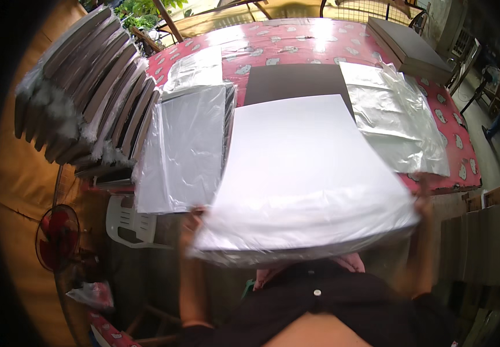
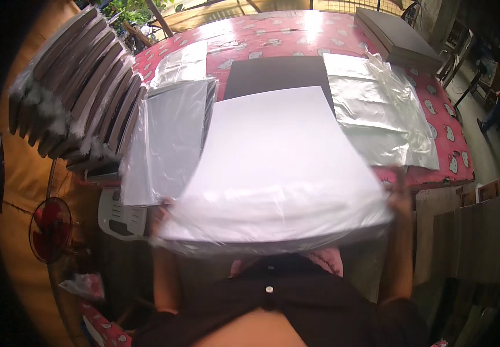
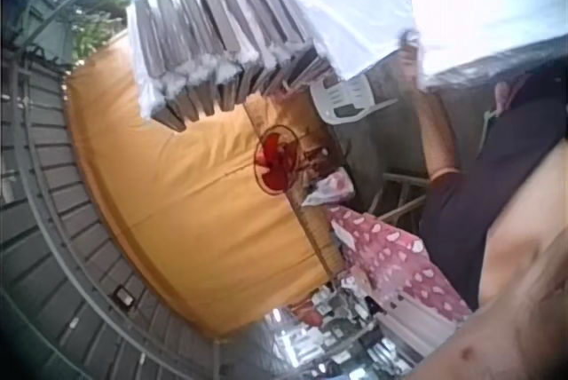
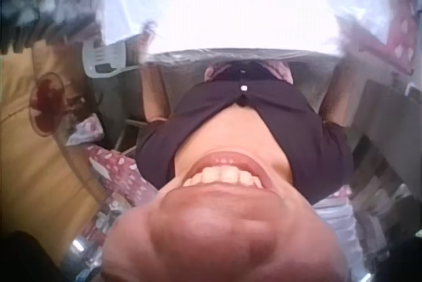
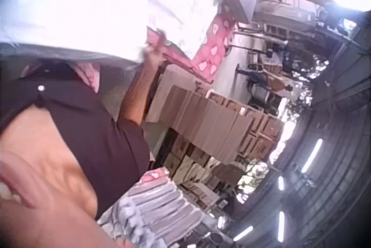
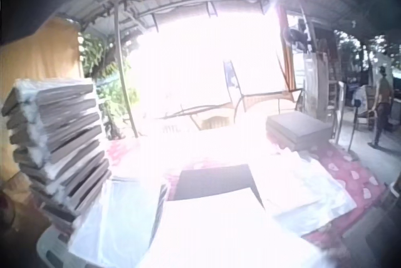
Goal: The person wraps large flat panels in plastic film by hand, one at a time, and stacks them on a table.
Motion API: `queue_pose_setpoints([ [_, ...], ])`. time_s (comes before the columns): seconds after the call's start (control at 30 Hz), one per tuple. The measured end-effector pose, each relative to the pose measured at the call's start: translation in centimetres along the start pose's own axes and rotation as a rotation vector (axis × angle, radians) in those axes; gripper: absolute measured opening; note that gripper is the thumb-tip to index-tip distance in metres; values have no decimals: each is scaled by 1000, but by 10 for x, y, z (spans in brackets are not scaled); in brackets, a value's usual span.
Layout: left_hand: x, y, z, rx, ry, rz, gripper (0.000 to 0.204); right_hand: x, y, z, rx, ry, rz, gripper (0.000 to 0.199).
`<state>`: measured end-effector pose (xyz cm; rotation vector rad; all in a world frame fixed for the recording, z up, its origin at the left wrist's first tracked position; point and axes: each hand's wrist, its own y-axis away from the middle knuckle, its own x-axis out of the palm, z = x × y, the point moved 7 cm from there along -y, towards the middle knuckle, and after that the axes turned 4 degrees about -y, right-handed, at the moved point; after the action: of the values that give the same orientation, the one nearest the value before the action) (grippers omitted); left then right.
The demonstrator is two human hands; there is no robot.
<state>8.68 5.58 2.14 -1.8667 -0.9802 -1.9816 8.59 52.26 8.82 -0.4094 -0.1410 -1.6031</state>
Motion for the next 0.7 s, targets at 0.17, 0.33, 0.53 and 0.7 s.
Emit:
queue_pose_setpoints([
  [0.17,229,-6,-99,1376,-646,2,39,8,-138,137,-330,-262,372,31],
  [0.33,305,-49,-161,1444,-1181,-227,41,84,-227,176,-327,294,-90,24],
  [0.53,169,-115,-227,1050,-1500,-812,55,12,-269,16,30,758,76,22],
  [0.7,249,-110,-224,1497,-1229,-296,72,5,-313,98,-620,406,22,55],
])
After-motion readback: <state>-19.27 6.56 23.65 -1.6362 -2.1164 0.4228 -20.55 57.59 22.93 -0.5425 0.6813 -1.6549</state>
